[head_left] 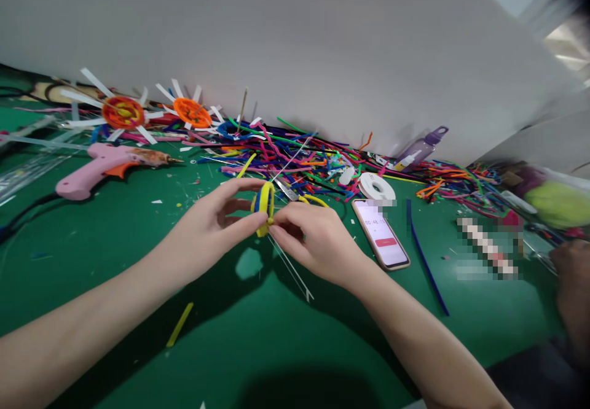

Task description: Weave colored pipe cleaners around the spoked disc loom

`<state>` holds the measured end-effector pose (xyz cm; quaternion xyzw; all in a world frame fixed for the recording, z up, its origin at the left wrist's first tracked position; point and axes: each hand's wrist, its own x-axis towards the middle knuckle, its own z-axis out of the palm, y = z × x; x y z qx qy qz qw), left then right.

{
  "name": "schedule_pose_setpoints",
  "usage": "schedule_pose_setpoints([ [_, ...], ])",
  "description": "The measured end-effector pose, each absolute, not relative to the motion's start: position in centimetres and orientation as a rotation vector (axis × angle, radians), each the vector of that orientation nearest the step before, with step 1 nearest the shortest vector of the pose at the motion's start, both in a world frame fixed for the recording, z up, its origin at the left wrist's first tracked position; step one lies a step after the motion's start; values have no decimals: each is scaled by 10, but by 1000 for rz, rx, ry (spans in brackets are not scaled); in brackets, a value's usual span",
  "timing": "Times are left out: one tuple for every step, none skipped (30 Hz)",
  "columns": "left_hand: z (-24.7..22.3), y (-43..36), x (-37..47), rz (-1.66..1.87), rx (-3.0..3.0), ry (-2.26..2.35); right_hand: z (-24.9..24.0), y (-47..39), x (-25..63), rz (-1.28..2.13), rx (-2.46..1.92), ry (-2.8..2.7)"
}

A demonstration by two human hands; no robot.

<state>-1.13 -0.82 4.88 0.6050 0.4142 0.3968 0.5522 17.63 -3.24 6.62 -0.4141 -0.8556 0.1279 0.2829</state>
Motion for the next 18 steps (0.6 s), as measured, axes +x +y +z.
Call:
schedule_pose_setpoints([
  [49, -9, -11, 937, 1368, 991, 67, -33, 176, 389, -1099, -2271],
  [49, -9, -10, 940, 1293, 1001, 67, -34, 176, 429, -1084, -2253],
  [49, -9, -9, 939, 1211, 1005, 66, -34, 175, 458, -1065, -2240],
  [49, -10, -8, 932, 1130, 1001, 66, -35, 175, 477, -1043, -2235],
  [48, -10, -7, 921, 1060, 987, 66, -35, 175, 491, -1024, -2235],
  [48, -10, -6, 904, 1010, 963, 65, -35, 175, 505, -1007, -2236],
  [47, -10, -6, 882, 983, 930, 65, -35, 174, 523, -993, -2234],
  [46, -10, -5, 862, 975, 892, 64, -35, 174, 544, -979, -2228],
  [45, -10, -5, 843, 979, 853, 64, -35, 174, 570, -966, -2222],
  [43, -10, -5, 827, 983, 815, 63, -34, 174, 595, -951, -2218],
  [41, -10, -5, 813, 980, 778, 63, -34, 173, 618, -938, -2214],
  [39, -10, -6, 802, 966, 746, 62, -34, 173, 636, -927, -2212],
  [36, -10, -6, 793, 944, 722, 62, -34, 173, 647, -918, -2212],
  [34, -10, -7, 778, 913, 701, 62, -34, 173, 656, -907, -2215],
  [31, -9, -7, 752, 888, 694, 61, -34, 173, 661, -889, -2222],
  [30, -9, -7, 720, 870, 688, 61, -34, 173, 665, -865, -2233],
  [29, -9, -7, 666, 858, 672, 61, -34, 173, 670, -834, -2252],
  [29, -9, -7, 605, 849, 640, 61, -34, 173, 676, -801, -2275],
])
